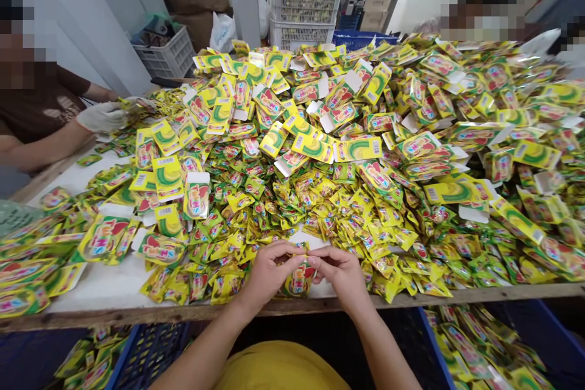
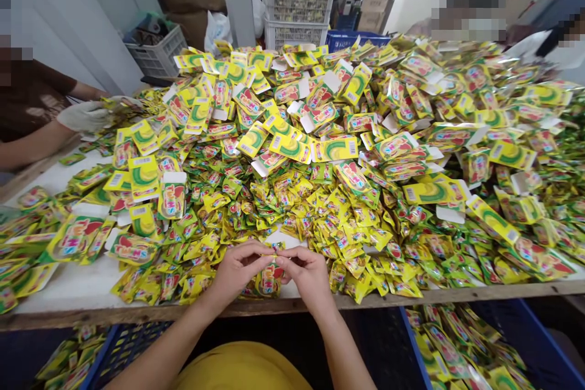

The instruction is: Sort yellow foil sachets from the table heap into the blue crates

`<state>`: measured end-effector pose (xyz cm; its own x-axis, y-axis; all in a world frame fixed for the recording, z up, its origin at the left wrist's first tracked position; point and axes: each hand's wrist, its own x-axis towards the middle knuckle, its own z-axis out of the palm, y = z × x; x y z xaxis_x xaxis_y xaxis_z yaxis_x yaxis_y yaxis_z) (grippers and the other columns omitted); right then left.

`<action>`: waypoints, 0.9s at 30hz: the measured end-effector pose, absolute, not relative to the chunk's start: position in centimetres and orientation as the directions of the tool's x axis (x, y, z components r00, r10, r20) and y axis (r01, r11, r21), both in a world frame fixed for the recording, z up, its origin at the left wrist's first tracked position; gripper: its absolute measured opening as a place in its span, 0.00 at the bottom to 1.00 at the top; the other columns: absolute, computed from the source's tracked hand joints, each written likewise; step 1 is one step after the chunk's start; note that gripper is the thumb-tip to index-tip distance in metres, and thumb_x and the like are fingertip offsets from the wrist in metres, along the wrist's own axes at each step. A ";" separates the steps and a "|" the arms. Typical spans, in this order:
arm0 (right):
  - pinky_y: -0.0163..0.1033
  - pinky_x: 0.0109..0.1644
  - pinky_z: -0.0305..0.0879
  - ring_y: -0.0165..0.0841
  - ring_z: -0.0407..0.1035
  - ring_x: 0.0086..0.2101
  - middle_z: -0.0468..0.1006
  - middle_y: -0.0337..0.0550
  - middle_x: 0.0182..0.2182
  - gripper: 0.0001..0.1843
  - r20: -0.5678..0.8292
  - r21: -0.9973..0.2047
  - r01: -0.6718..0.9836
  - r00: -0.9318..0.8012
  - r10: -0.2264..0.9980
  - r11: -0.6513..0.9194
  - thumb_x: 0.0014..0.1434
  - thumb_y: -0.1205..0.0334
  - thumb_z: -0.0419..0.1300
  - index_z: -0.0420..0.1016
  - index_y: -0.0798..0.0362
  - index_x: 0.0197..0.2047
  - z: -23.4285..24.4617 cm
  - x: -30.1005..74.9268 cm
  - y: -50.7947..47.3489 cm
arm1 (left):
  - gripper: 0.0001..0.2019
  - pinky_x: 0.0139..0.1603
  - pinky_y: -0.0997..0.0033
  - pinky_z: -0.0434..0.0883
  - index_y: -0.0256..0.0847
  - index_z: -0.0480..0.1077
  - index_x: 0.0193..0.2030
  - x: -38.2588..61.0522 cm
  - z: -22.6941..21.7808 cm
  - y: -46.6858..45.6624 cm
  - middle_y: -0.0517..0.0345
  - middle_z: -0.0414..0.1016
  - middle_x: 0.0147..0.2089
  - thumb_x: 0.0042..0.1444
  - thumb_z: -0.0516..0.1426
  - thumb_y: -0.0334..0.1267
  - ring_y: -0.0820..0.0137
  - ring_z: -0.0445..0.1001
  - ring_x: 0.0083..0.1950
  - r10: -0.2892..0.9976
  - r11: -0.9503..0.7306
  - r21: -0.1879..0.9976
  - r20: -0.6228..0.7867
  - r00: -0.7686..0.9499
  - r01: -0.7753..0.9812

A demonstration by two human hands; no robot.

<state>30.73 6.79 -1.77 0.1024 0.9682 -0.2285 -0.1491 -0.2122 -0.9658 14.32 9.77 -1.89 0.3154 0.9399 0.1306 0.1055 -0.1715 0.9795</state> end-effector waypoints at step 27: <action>0.47 0.50 0.61 0.44 0.65 0.42 0.78 0.52 0.39 0.19 0.387 -0.099 0.968 -0.177 0.905 0.231 0.55 0.74 0.52 0.77 0.55 0.47 1.5 38.5 21.1 | 0.17 0.45 0.61 0.75 0.48 0.76 0.46 -4.4 1.7 4.7 0.56 0.79 0.47 0.50 0.62 0.49 0.57 0.77 0.45 0.900 0.269 0.846 -0.391 0.192 0.461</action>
<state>38.54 21.15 1.47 -0.1770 0.9051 0.3867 0.9678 0.2314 -0.0986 -4.42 4.73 1.75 0.1919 0.9000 -0.3913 0.4609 0.2694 0.8456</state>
